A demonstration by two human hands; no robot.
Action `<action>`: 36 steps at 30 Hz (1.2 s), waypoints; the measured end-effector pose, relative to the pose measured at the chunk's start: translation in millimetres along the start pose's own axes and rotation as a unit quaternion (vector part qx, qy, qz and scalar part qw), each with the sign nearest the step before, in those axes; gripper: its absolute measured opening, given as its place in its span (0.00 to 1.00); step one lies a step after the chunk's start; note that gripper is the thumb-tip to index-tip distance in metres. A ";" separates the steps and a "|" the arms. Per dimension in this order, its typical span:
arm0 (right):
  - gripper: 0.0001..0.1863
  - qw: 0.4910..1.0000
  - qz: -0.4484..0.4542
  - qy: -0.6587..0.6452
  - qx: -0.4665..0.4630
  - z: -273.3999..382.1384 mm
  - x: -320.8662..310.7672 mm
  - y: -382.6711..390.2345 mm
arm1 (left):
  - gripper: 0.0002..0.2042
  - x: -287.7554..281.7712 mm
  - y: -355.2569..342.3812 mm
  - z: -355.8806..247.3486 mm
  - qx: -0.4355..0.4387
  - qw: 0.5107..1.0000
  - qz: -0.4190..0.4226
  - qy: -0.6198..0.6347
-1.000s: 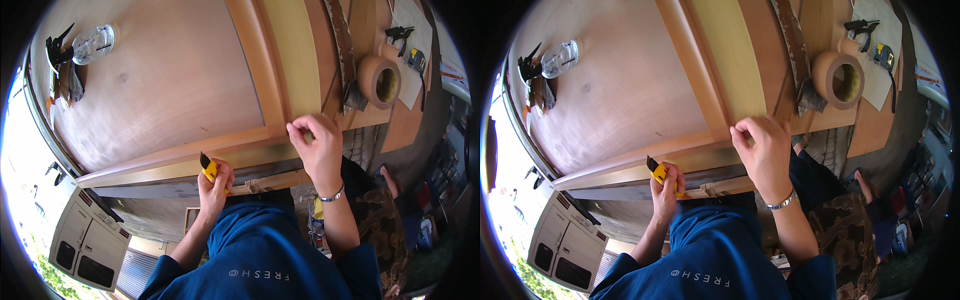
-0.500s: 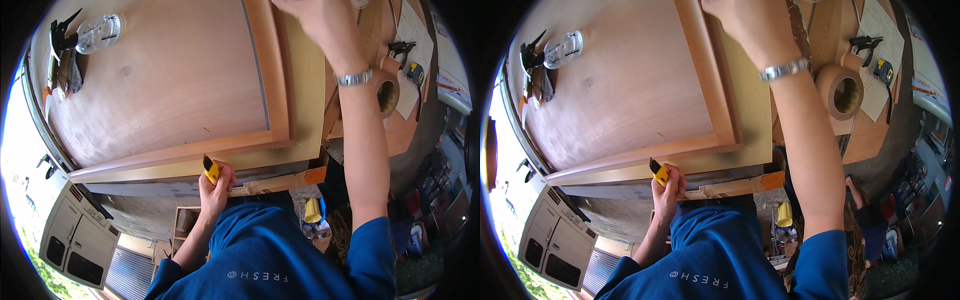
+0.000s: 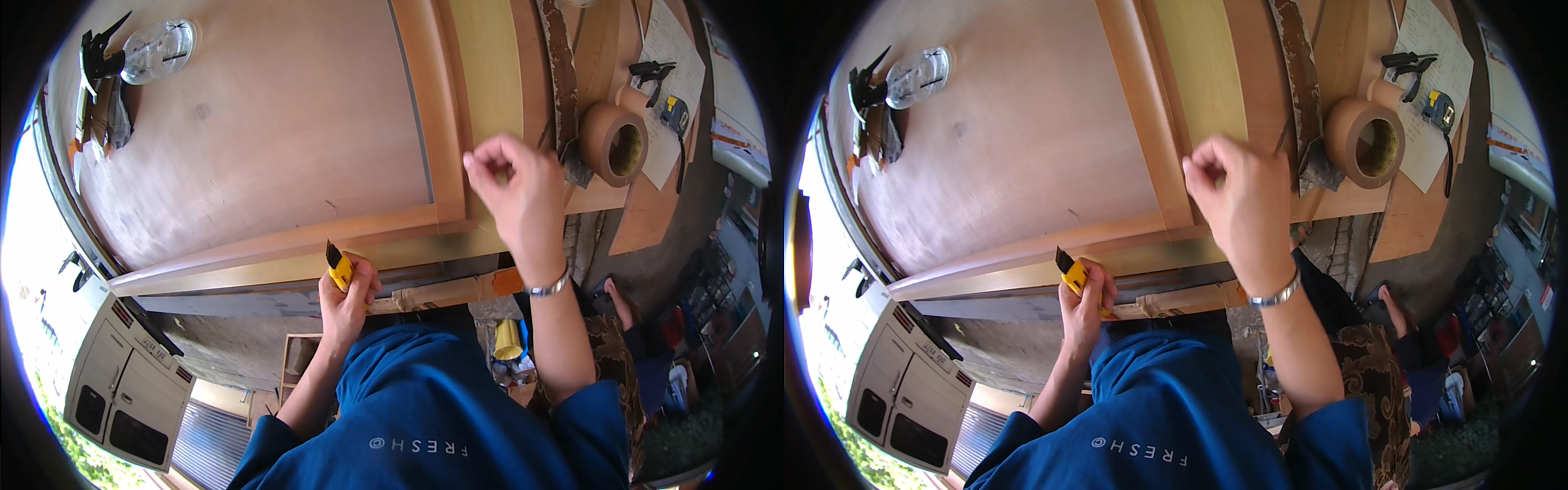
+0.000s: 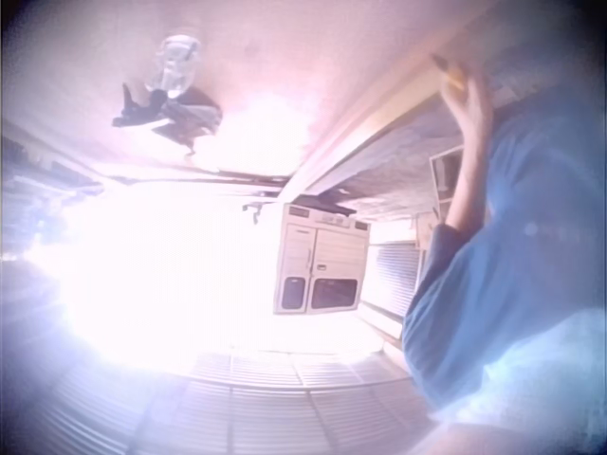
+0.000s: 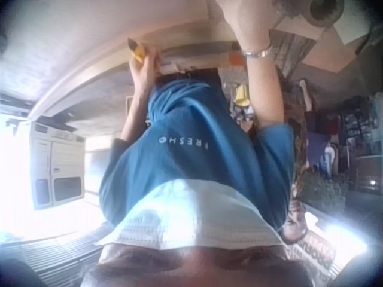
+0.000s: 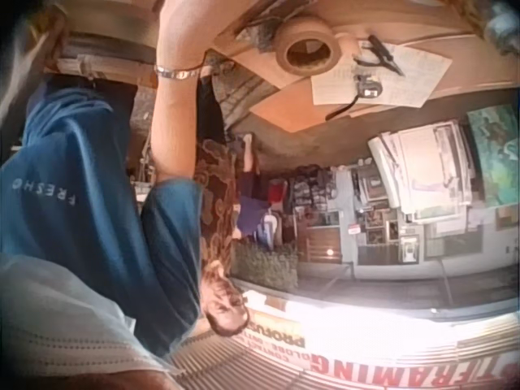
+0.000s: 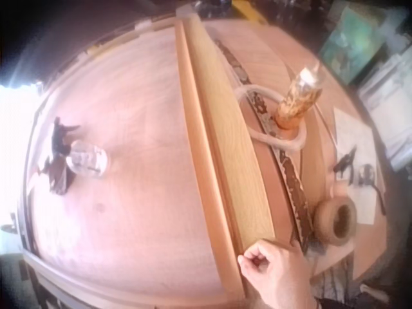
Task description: The person trims a yellow protective strip from the edge of a wooden frame using a utility knife and then lifts the frame.
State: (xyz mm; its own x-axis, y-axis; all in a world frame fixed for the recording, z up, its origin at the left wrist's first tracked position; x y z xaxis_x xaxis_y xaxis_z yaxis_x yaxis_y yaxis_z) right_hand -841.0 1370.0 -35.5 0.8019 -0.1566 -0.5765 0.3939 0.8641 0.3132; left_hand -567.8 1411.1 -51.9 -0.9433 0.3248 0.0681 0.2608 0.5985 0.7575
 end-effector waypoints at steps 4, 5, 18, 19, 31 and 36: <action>0.09 0.999 0.001 0.037 0.017 -11.6 1.5 38.2 | 0.09 0.3 -3.7 2.3 0.016 0.999 0.023 -0.027; 0.09 0.999 0.005 0.050 0.019 -12.2 3.0 43.5 | 0.09 0.1 -3.1 1.7 0.011 1.000 0.021 -0.018; 0.06 0.998 -0.016 0.012 0.057 -11.4 4.4 59.9 | 0.16 -17.7 -107.0 -144.6 0.194 0.970 -0.046 -0.142; 0.07 0.997 -0.011 0.008 0.072 -11.1 5.8 59.0 | 0.17 -21.2 -129.0 -150.2 0.206 0.944 -0.087 -0.244; 0.08 0.998 -0.048 0.015 -0.049 64.1 -24.5 -158.8 | 0.21 34.2 -278.0 -252.3 0.419 0.678 -0.370 -0.477; 0.08 0.994 -0.057 0.034 -0.082 103.3 -44.0 -278.0 | 0.23 42.2 -287.3 -252.1 0.394 0.684 -0.374 -0.486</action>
State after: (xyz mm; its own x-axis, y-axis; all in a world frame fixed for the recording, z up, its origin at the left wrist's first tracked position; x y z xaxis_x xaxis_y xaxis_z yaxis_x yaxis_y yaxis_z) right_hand -939.3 1087.2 -19.2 0.7210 -0.2304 -0.6535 0.3982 0.9096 0.1186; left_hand -734.3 1068.2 -102.9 -0.3904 -0.1846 -0.9019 0.1702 0.9483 -0.2678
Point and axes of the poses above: each hand's wrist, its own y-axis away from the middle knuckle, its own x-axis out of the palm, z = x × y, the point moved 3 cm from there along -y, towards the middle knuckle, and after that the axes turned 4 degrees about z, right-handed, at the moved point
